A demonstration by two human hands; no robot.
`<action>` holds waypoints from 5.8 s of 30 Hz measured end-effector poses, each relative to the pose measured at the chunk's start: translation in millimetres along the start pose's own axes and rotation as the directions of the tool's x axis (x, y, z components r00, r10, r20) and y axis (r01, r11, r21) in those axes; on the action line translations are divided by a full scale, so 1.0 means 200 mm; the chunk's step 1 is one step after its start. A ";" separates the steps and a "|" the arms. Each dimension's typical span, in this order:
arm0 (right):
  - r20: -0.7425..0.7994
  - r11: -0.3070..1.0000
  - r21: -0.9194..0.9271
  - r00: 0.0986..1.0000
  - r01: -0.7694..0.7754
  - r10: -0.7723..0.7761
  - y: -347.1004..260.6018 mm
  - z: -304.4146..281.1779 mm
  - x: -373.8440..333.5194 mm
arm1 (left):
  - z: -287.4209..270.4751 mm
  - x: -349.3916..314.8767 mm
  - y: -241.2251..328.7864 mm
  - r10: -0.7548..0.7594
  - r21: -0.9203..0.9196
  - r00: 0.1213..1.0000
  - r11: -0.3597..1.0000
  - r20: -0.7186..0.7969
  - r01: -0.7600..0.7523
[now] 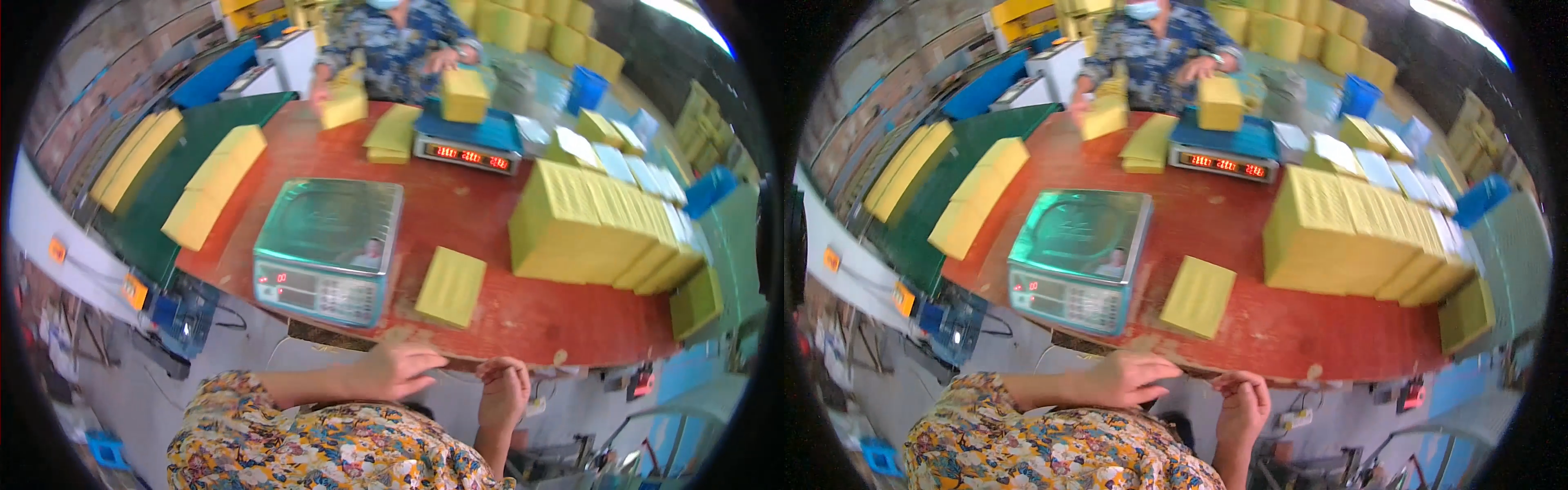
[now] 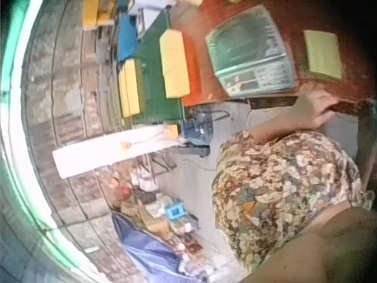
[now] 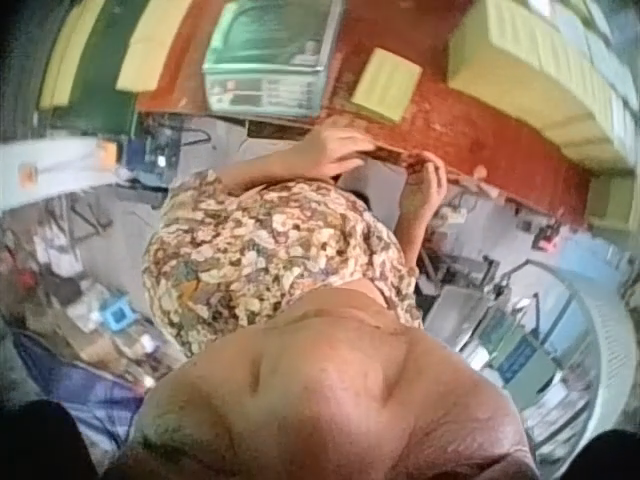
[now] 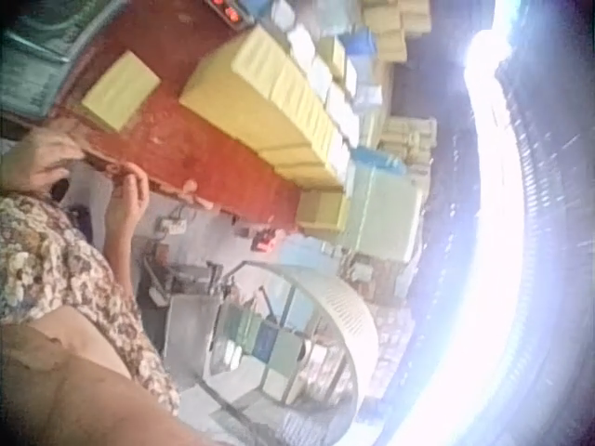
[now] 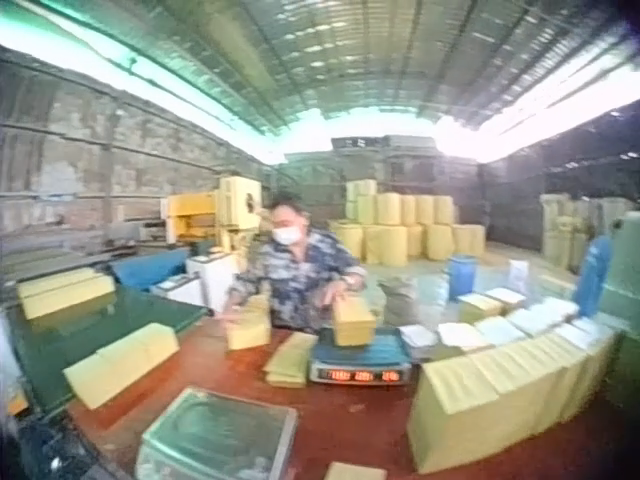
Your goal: Weigh stacks of textured yellow paper products and organize them for processing.
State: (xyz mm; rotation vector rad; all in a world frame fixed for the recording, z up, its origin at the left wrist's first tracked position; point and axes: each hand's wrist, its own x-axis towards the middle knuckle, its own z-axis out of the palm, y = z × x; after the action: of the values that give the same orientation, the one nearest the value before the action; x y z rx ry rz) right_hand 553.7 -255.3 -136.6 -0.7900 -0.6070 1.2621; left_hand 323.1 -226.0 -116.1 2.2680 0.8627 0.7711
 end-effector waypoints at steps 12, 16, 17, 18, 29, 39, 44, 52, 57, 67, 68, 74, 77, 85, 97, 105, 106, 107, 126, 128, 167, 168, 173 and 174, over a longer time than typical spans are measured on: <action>0.460 0.889 0.064 0.804 -0.453 0.376 0.65 0.85 -0.38 | -0.57 -0.98 0.11 -0.262 0.132 0.792 0.910 -0.551 0.393; 0.622 0.892 -0.050 0.685 -0.449 0.379 0.83 1.21 -0.48 | -0.78 -1.23 0.06 -0.325 -0.044 0.678 0.917 -0.659 0.397; 0.656 0.894 -0.068 0.655 -0.442 0.374 0.91 1.29 -0.48 | -0.84 -1.30 0.00 -0.320 -0.043 0.679 0.919 -0.661 0.392; 0.657 0.897 -0.068 0.657 -0.437 0.369 0.99 1.38 -0.47 | -0.92 -1.38 -0.06 -0.260 0.043 0.663 0.914 -0.702 0.404; 0.523 0.881 -0.154 0.719 -0.447 0.457 2.00 2.64 -0.35 | -2.34 -2.01 -1.38 -0.297 0.205 0.471 0.622 -0.831 0.755; 0.309 0.886 -0.410 0.882 -0.214 0.356 2.44 2.76 -0.25 | -2.37 -1.86 -1.81 -0.651 0.024 0.546 0.631 -0.527 0.775; 0.175 0.907 -0.350 0.935 -0.235 0.309 2.21 2.46 -0.56 | -2.12 -1.83 -1.50 -0.605 0.080 0.691 0.727 -0.396 0.682; 0.010 0.762 0.259 0.791 -0.593 0.612 2.32 2.00 -0.82 | -1.79 -1.78 -1.17 -0.351 0.240 0.869 0.863 -0.348 0.444; 0.095 0.791 0.199 0.815 -0.578 0.571 2.19 2.02 -0.78 | -1.80 -1.74 -1.20 -0.326 0.370 0.915 0.840 -0.238 0.396; 0.404 0.702 -0.531 0.870 0.474 -0.282 1.42 2.04 -0.32 | -1.62 -1.27 -1.14 -0.828 -0.858 0.525 0.404 -0.196 0.316; 0.401 0.630 -0.576 0.852 0.521 -0.337 1.31 2.04 -0.25 | -1.52 -1.19 -1.19 -0.720 -0.893 0.662 0.417 -0.209 0.172; 0.454 0.234 -0.768 0.765 0.596 -0.457 0.83 1.91 0.23 | -1.27 -0.53 -1.12 -0.275 -0.318 0.927 0.929 -0.256 0.188; 0.494 0.103 -0.800 0.746 0.591 -0.446 0.77 1.84 0.41 | -1.20 -0.25 -0.95 -0.675 -0.990 0.724 -0.103 0.141 0.097; 0.593 -0.047 -0.791 0.745 0.611 -0.305 0.79 1.87 0.49 | -1.17 -0.55 -1.00 -0.626 -0.935 0.705 -0.311 0.334 0.167; 0.612 -0.199 -0.791 0.753 0.579 -0.242 0.92 2.08 0.11 | -2.55 -1.27 -2.07 -0.063 0.286 0.355 0.470 -0.933 0.835; 0.524 0.143 -0.833 0.846 0.534 -0.100 1.24 2.27 -0.19 | -2.74 -1.27 -2.47 -0.655 -0.029 0.630 0.702 -0.417 0.711; 0.566 0.185 -0.802 0.821 0.568 -0.068 1.29 2.30 -0.20 | -2.70 -1.25 -2.43 -0.664 -0.030 0.642 0.704 -0.385 0.710; 0.610 0.235 -0.765 0.791 0.600 -0.035 1.33 2.34 -0.21 | -2.65 -1.25 -2.36 -0.622 -0.051 0.736 0.772 -0.266 0.634; 0.417 0.237 -0.904 0.860 0.357 0.295 1.74 2.28 -0.19 | -1.71 -2.06 -1.23 -0.884 -0.825 0.456 0.334 -0.106 0.456; 0.436 0.272 -0.890 0.860 0.367 0.264 1.76 2.24 -0.22 | -1.59 -2.10 -1.20 -0.888 -0.939 0.432 0.000 0.158 0.344; -0.043 0.913 -0.377 0.981 0.158 -0.187 0.73 1.83 0.52 | -1.91 -0.14 -0.77 -0.388 -0.823 0.903 0.441 0.184 0.358; -0.048 0.914 -0.374 0.981 0.154 -0.185 0.75 1.81 0.53 | -1.89 -0.13 -0.78 -0.445 -0.800 0.877 0.453 0.180 0.394; -0.069 0.919 -0.382 0.988 0.100 -0.136 0.78 1.75 0.57 | -1.86 -0.08 -0.85 -0.473 -0.773 0.854 0.452 0.215 0.445; -0.069 0.919 -0.381 0.989 0.098 -0.133 0.78 1.76 0.58 | -1.86 -0.08 -0.86 -0.468 -0.775 0.857 0.453 0.215 0.442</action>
State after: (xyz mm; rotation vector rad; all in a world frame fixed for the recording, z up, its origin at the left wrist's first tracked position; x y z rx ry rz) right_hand 213.3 -61.2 -51.9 -1.1091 -0.8223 1.0046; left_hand -6.7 -14.2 6.3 1.1178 0.8391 0.7260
